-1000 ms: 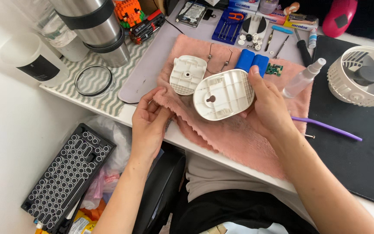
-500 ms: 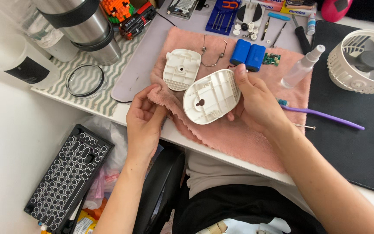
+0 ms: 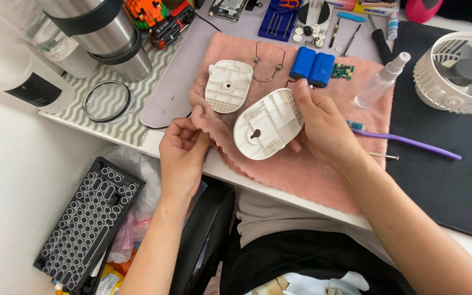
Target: The person cleans the interior and exterior of a white plastic device casing using a purple toothbrush and a pink cloth. They scrub the inside surfaces, wipe the parts with the cloth, and then use a small metal tool to clean crevices.
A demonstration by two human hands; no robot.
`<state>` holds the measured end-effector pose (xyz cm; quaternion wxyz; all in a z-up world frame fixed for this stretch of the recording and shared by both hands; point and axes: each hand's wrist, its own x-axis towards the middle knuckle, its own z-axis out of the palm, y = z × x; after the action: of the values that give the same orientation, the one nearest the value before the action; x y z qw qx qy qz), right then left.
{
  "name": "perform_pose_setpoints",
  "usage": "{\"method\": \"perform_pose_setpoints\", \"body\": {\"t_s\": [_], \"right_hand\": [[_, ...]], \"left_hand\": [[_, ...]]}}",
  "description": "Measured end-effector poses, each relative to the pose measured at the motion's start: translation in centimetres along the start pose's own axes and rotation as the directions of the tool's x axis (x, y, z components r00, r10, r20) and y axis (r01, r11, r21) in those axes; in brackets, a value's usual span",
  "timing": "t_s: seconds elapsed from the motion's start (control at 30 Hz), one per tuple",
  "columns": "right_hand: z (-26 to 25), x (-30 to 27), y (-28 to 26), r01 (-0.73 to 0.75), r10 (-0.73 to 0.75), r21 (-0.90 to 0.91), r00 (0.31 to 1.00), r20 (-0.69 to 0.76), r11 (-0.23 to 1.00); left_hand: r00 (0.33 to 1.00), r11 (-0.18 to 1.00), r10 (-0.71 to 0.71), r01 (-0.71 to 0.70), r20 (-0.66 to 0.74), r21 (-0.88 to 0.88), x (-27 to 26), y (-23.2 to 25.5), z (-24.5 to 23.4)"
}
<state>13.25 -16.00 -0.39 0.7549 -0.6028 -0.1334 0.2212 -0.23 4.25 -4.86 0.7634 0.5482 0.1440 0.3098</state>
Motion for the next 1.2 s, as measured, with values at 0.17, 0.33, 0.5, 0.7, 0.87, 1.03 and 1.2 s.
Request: {"method": "perform_pose_setpoints", "body": {"t_s": [0.17, 0.33, 0.5, 0.7, 0.87, 1.03, 1.2], "right_hand": [[2.1, -0.2, -4.2, 0.303, -0.346, -0.569, 0.938, 0.035, 0.764], [6.1, 1.6, -7.7, 0.34, -0.227, -0.728, 0.94, 0.254, 0.595], [7.7, 3.4, -7.1, 0.466, -0.243, -0.744, 0.885, 0.397, 0.48], [9.1, 3.1, -7.8, 0.378, -0.082, -0.798, 0.918, 0.387, 0.469], [9.9, 4.0, -6.5, 0.414, -0.069, -0.827, 0.904, 0.421, 0.38], [10.6, 3.9, -6.0, 0.503, -0.135, -0.823, 0.864, 0.485, 0.263], [11.7, 2.2, -6.5, 0.484, -0.064, -0.836, 0.872, 0.485, 0.259]], "left_hand": [[0.999, 0.998, 0.022, -0.023, 0.026, 0.053, -0.1, 0.8, 0.4], [1.0, 0.999, 0.01, -0.012, 0.028, 0.052, -0.5, 1.2, 1.0], [0.996, 0.99, 0.089, -0.091, 0.018, 0.107, -1.1, 2.2, 2.2], [0.995, 0.993, 0.091, -0.094, 0.035, 0.065, -2.2, 4.2, 4.0], [0.997, 0.994, 0.071, -0.068, -0.032, 0.081, -2.2, 3.4, 4.1], [0.993, 0.972, 0.102, -0.089, -0.054, 0.216, -2.6, 3.2, 4.2], [0.987, 0.976, 0.123, -0.101, -0.103, 0.194, -2.6, 2.8, 4.4]]}}
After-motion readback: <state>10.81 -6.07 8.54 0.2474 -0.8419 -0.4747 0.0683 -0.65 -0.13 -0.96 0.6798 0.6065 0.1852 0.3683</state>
